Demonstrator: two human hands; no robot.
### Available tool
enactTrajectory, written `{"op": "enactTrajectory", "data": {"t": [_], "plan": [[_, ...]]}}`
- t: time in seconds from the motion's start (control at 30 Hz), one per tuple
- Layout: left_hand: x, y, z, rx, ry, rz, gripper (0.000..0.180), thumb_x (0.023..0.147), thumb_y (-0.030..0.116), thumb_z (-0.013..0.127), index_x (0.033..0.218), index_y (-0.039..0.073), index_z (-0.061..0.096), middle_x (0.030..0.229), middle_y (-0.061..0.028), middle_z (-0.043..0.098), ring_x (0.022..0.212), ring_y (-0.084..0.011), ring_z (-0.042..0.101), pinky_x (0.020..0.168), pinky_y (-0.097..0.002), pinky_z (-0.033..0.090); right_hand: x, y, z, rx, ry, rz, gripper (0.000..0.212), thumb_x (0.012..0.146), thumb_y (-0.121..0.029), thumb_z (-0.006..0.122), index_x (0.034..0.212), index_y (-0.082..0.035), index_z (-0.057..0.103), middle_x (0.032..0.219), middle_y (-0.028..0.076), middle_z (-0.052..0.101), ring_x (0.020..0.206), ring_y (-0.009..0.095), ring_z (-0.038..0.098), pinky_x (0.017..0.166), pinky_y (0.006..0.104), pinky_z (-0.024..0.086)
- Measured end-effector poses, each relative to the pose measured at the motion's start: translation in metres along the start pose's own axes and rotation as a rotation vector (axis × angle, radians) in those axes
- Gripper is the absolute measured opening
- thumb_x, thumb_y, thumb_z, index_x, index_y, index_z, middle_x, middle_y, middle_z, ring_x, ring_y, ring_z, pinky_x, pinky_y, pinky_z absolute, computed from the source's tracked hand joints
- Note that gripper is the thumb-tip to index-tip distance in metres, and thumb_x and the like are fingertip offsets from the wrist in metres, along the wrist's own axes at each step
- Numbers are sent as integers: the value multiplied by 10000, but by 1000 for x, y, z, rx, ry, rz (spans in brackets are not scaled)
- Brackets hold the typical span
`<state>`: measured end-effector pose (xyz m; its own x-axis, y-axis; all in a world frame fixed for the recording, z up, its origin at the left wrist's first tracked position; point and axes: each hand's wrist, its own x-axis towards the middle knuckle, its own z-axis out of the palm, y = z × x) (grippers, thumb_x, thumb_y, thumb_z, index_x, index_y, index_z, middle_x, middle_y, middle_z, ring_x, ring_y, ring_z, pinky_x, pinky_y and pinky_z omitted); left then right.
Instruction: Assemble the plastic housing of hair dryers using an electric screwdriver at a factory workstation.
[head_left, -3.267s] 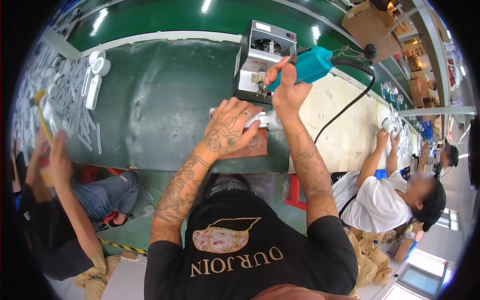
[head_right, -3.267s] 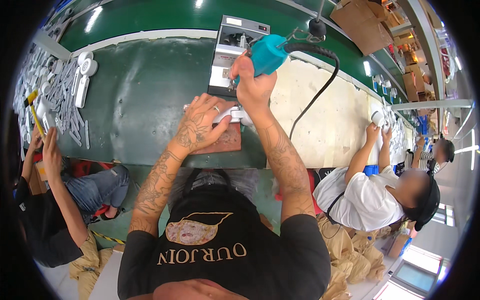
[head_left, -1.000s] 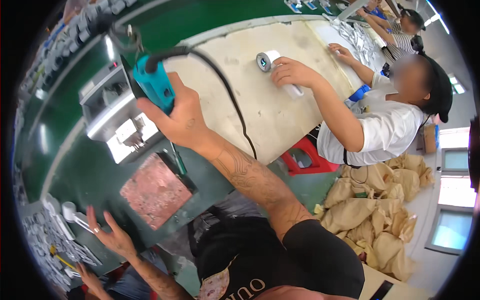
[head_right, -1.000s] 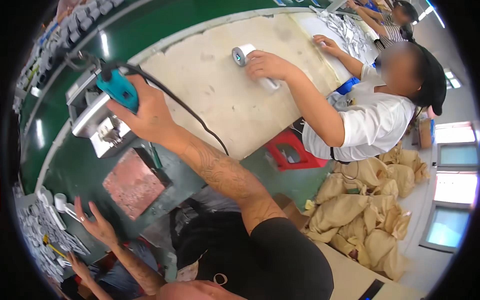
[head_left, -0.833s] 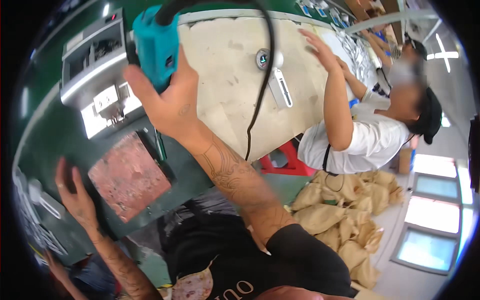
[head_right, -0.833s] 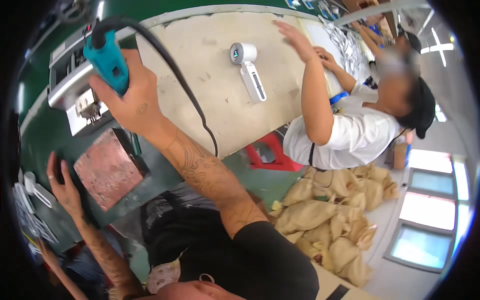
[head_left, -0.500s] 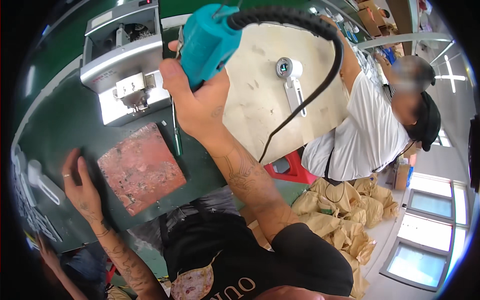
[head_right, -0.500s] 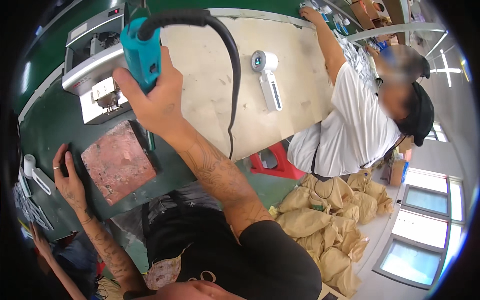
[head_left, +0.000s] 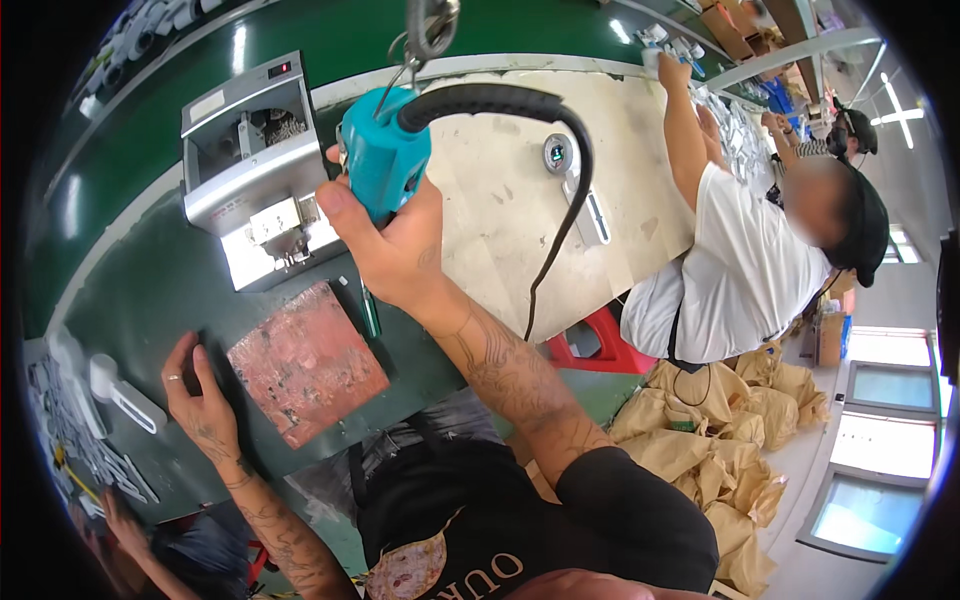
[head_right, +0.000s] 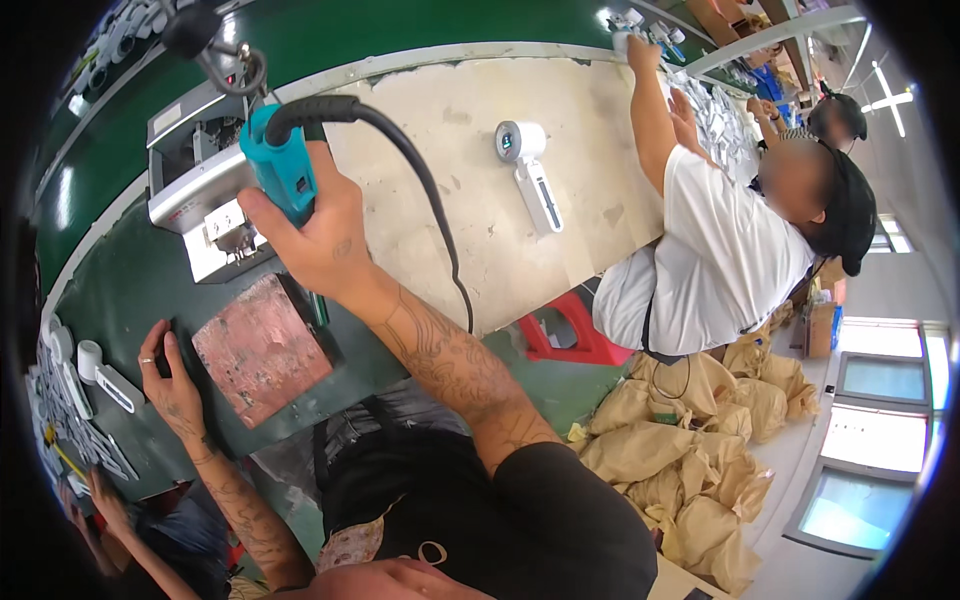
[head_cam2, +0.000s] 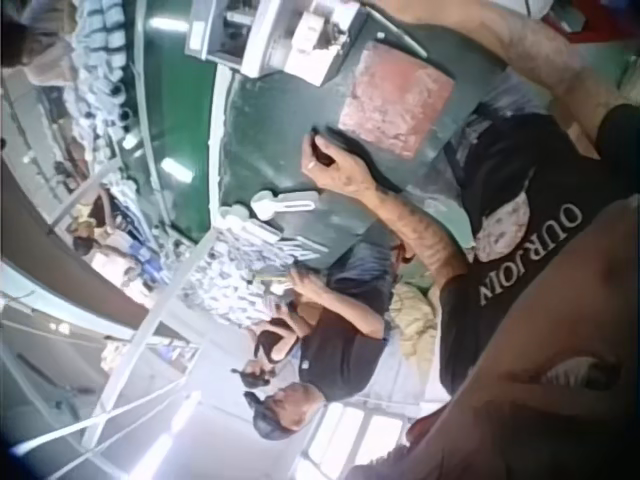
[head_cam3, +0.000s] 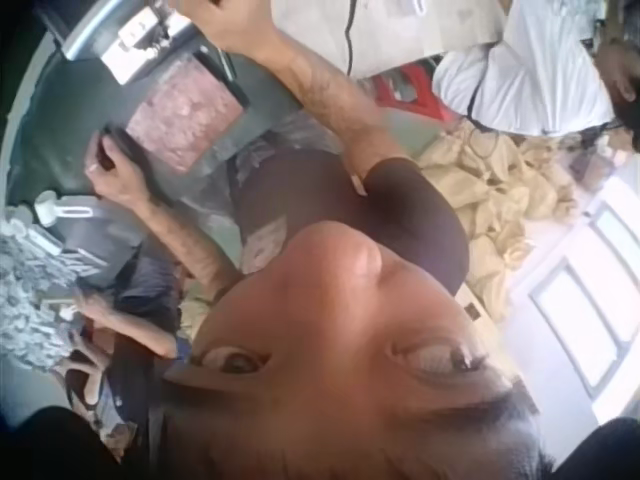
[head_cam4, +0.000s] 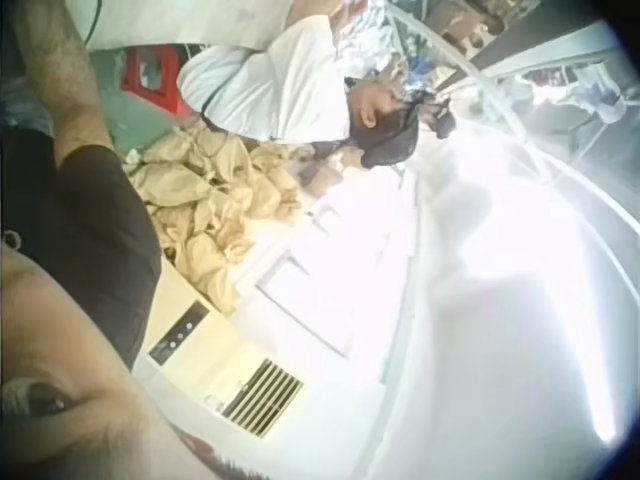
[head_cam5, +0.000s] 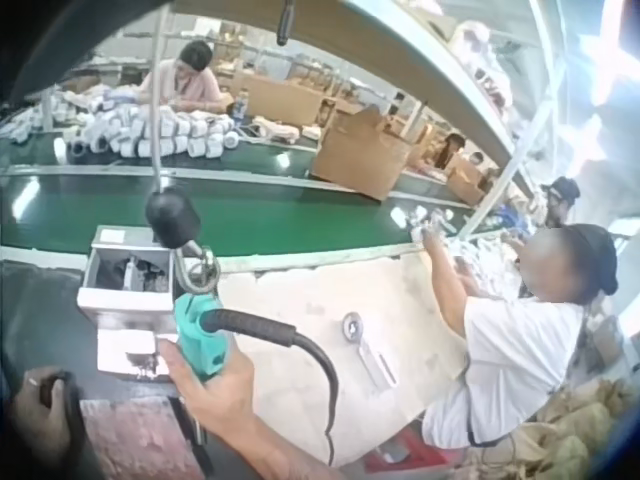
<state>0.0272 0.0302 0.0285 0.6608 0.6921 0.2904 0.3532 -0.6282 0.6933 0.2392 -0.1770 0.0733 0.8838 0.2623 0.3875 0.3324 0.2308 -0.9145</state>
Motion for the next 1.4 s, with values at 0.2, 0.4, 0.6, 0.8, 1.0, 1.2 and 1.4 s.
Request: {"op": "enactTrajectory", "data": {"t": [0.2,0.4,0.6,0.8,1.0,1.2,1.4], "plan": [[-4,-4,-3,40,32,53,219,998,148,624,1140,-4,693,1117,-135,690,1074,-258,640,981,-350,461,0,-8,1,2,27,-39,269,922,-164,736,1083,12,611,847,28,671,815,111,611,900,345,499],[-4,-14,3,-102,118,-20,208,1011,151,619,1118,-12,692,1076,-114,686,997,-207,644,938,-325,483,2,-8,-6,-173,53,-284,420,891,-186,752,1202,38,580,815,49,710,702,142,669,743,272,534],[5,75,-6,-294,122,36,271,1022,100,573,1266,-7,620,1053,-115,670,971,-169,622,888,-286,479,-10,-38,-17,-36,68,-70,345,903,-138,743,1189,4,614,921,57,720,815,128,659,754,281,525],[23,210,61,-571,-324,295,183,985,69,601,1131,3,691,1002,-75,701,944,-145,665,840,-279,509,-75,-75,-76,36,127,121,211,951,-89,678,1124,23,635,964,36,683,943,108,619,900,316,486],[21,263,217,-378,-907,753,417,945,275,634,1313,82,604,1103,-167,700,1008,-288,683,889,-401,528,-119,-119,-97,18,133,278,335,898,-166,760,1168,-2,648,898,42,667,806,102,577,723,276,478],[-9,312,259,20,-951,891,560,983,516,533,1416,160,530,1191,-168,653,1163,-351,611,1007,-439,483,-127,-123,-104,25,149,227,274,914,-168,737,1106,1,638,865,32,641,790,108,564,728,284,471],[-7,293,255,-79,-750,849,434,984,467,551,1252,128,582,1041,-191,644,955,-398,652,863,-490,522,-122,-124,-95,8,83,258,264,928,-162,719,1110,3,622,841,19,614,780,109,546,732,286,467]]}}
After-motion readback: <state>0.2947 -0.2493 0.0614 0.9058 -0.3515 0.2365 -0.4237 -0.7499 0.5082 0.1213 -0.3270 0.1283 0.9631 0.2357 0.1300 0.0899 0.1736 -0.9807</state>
